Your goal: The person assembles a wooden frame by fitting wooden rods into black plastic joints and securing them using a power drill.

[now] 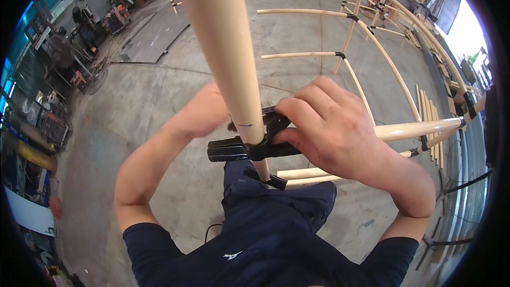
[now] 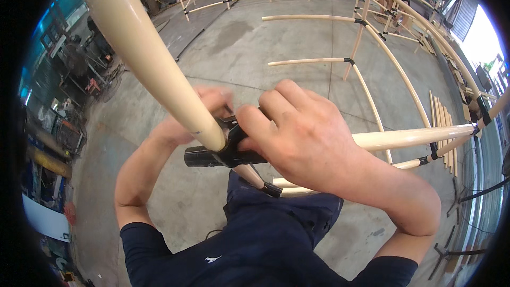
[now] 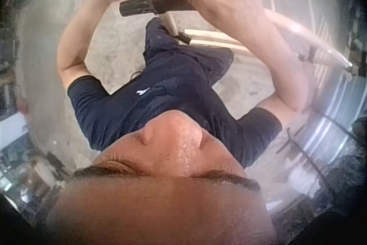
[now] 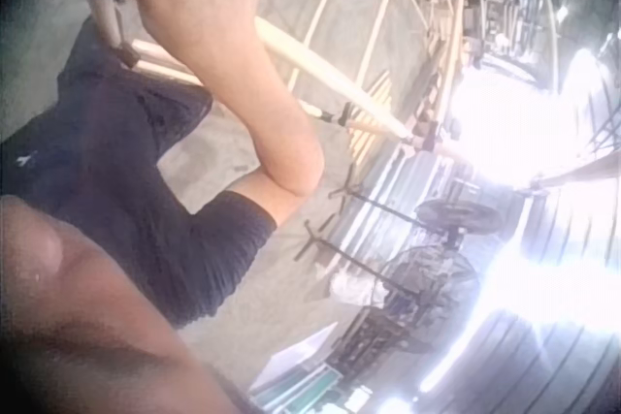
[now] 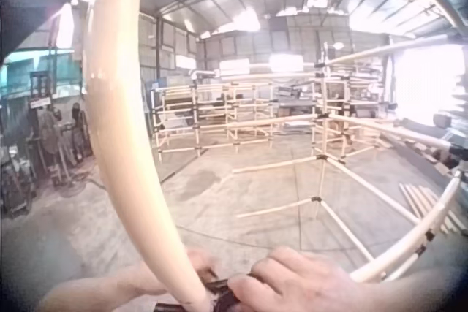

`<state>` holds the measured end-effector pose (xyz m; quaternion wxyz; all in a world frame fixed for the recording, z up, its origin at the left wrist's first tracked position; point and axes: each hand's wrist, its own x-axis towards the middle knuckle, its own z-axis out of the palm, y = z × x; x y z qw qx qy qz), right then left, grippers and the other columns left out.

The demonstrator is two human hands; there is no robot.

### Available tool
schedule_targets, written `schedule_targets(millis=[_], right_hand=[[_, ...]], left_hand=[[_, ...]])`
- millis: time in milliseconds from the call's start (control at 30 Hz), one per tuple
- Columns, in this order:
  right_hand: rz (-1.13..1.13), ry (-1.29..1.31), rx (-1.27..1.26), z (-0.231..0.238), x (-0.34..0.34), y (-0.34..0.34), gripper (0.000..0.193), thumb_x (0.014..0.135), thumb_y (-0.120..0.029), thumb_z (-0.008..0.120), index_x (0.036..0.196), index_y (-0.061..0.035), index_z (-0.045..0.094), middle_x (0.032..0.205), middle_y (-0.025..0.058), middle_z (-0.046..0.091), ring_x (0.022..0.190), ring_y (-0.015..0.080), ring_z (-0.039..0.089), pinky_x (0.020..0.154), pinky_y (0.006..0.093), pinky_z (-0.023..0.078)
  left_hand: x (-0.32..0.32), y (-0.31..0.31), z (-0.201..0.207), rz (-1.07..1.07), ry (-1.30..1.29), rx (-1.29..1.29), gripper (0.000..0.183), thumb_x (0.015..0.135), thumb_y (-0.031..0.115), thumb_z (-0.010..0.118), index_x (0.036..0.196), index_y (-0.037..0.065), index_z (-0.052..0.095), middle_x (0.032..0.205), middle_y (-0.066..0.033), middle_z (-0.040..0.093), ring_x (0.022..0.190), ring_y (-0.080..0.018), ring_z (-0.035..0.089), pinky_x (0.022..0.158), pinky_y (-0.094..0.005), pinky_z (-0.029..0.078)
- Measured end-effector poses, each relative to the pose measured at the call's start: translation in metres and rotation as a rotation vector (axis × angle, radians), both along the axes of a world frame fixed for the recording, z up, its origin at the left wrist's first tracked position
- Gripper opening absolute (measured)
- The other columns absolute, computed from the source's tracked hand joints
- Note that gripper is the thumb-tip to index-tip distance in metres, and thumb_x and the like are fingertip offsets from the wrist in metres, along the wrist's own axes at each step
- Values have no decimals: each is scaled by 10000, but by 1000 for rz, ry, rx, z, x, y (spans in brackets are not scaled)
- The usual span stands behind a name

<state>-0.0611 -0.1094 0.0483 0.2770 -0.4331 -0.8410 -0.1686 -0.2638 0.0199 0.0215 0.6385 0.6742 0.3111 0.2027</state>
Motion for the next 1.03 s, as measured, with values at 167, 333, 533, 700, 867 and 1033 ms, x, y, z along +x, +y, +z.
schedule_targets(millis=[167, 333, 533, 700, 867, 1033], right_hand=[[33, 62, -70, 4, -5, 0, 327, 782, -241, 766, 1016, -82, 601, 845, 69, 563, 816, 252, 580, 631, 370, 495], [125, 186, -217, 11, 1, 9, 293, 831, -152, 722, 1085, -92, 589, 899, 117, 602, 885, 333, 613, 710, 435, 507], [185, 54, -429, 28, 22, 27, 261, 859, -108, 646, 1110, -80, 583, 948, 142, 617, 935, 368, 620, 784, 475, 497], [-144, -60, -287, 24, 34, 17, 249, 892, -96, 646, 1136, -85, 598, 1013, 134, 642, 1005, 362, 619, 809, 457, 502], [-99, 177, -85, 28, 31, -42, 177, 861, -41, 667, 1037, -54, 649, 960, 126, 660, 876, 324, 638, 755, 390, 518], [-117, 717, -51, -59, 37, -107, 66, 890, -48, 648, 883, 17, 662, 826, 105, 671, 663, 167, 641, 617, 298, 504]], left_hand=[[-36, 43, -43, -85, 210, 196, 334, 1048, 320, 524, 986, 23, 666, 783, -11, 652, 695, -85, 606, 635, -249, 505], [-42, 23, -51, -65, -88, 265, 493, 1051, 411, 512, 1274, -23, 585, 1129, -127, 663, 1024, -198, 646, 915, -367, 520], [-43, -14, -41, -204, -413, 417, 725, 988, 569, 528, 1331, -70, 527, 1153, -173, 661, 1100, -273, 647, 962, -420, 505], [-35, -16, -29, -174, -549, 509, 802, 956, 607, 549, 1364, -82, 495, 1155, -182, 663, 1092, -276, 648, 968, -409, 499], [-27, -49, 17, -138, -390, 546, 918, 892, 692, 571, 1384, -78, 478, 1155, -187, 668, 1103, -281, 648, 978, -421, 499], [-33, -11, -57, -327, -959, 157, 971, 861, 715, 573, 1457, -32, 397, 1308, -207, 595, 1227, -313, 591, 995, -457, 502]])
